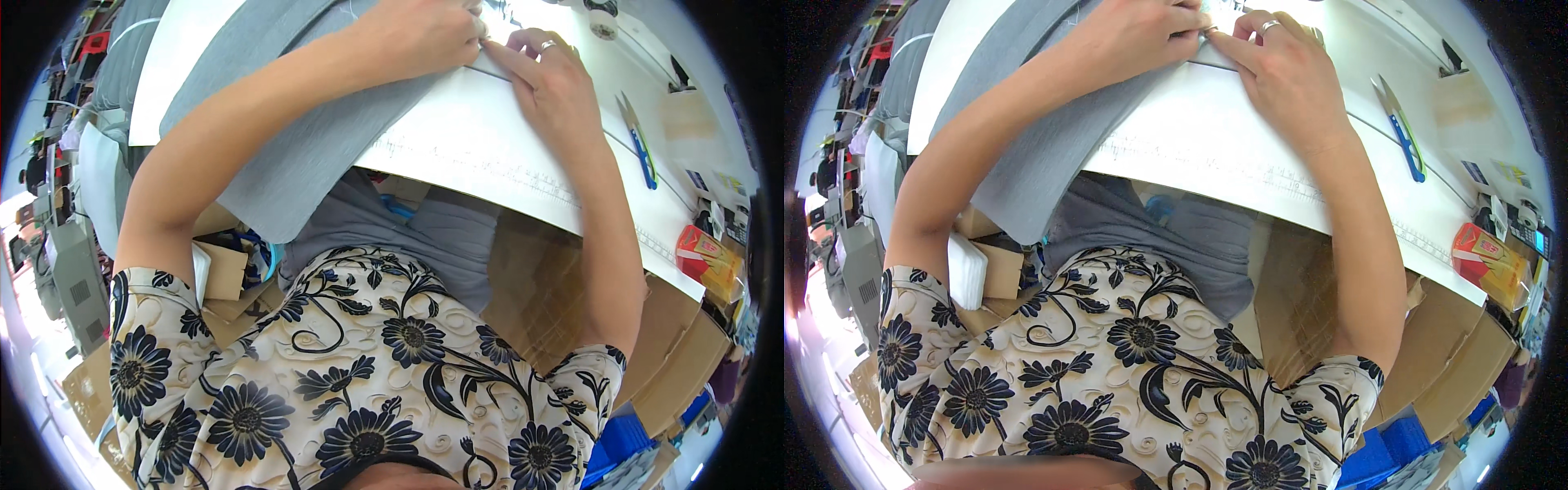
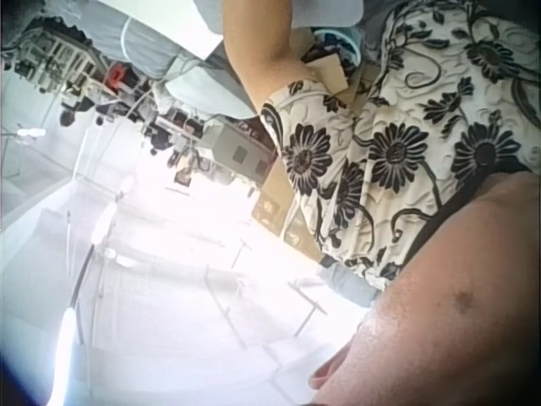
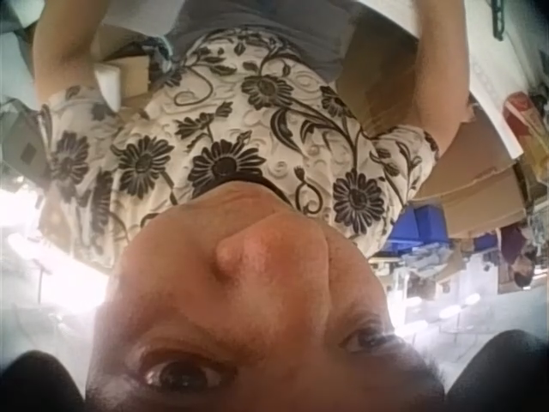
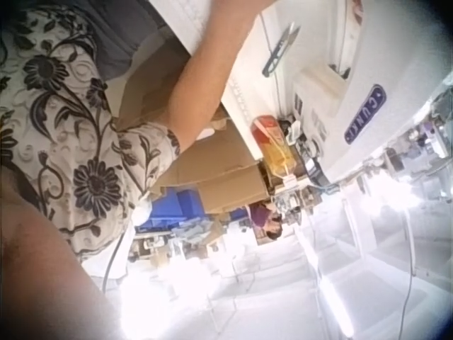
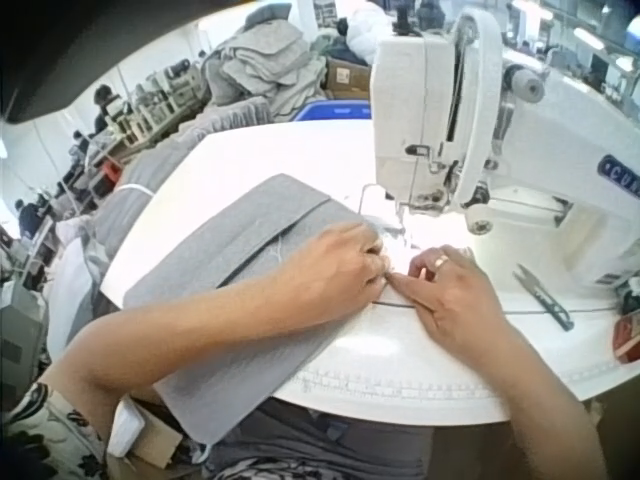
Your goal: Assembling and sewing leather or synthetic material covers using an industrial sewing machine and thread snips.
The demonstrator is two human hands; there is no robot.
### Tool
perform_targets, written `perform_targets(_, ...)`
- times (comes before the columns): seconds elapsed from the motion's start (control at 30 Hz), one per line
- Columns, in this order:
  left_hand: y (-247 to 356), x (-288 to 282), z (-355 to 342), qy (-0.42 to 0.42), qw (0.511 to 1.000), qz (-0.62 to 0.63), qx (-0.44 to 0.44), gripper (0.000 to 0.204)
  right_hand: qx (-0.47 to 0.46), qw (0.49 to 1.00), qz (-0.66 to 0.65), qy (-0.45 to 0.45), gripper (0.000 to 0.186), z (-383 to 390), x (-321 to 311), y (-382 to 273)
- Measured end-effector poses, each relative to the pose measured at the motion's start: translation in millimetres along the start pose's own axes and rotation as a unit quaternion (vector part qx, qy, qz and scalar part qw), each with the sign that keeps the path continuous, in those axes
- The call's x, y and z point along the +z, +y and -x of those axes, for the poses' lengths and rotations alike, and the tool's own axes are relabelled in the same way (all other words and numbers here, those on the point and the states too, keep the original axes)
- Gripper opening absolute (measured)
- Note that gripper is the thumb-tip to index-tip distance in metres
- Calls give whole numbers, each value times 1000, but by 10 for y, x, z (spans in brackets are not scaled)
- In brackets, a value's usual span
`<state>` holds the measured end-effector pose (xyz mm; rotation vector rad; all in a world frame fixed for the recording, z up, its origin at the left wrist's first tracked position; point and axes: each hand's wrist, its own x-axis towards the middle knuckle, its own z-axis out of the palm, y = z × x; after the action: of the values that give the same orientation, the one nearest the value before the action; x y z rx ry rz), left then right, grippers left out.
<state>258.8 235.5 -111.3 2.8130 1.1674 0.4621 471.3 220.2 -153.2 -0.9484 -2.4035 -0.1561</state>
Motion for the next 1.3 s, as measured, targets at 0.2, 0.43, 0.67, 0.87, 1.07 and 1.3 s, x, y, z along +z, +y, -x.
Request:
perform_targets(0.2,-193,45,-117,35,994,104,-1,19,12,999,3,-43,31,-47,-18,-32)
perform_targets(0.43,1,-73,-111,-25,999,-25,30,22,-7,1000,-9,10,19,-44,-34,-50)
perform_targets(0.67,73,58,-196,3,1000,-3,11,22,-10,1000,8,24,17,11,-71,32)
perform_targets(0.87,0,308,-316,32,998,44,-26,23,8,999,19,43,16,61,37,144)
perform_targets(1.07,-248,-95,-202,43,991,82,-101,24,25,1000,6,7,23,-210,5,15)
perform_targets(1.3,-315,-134,-261,24,993,111,-25,24,14,999,-15,-28,26,-189,-45,11)
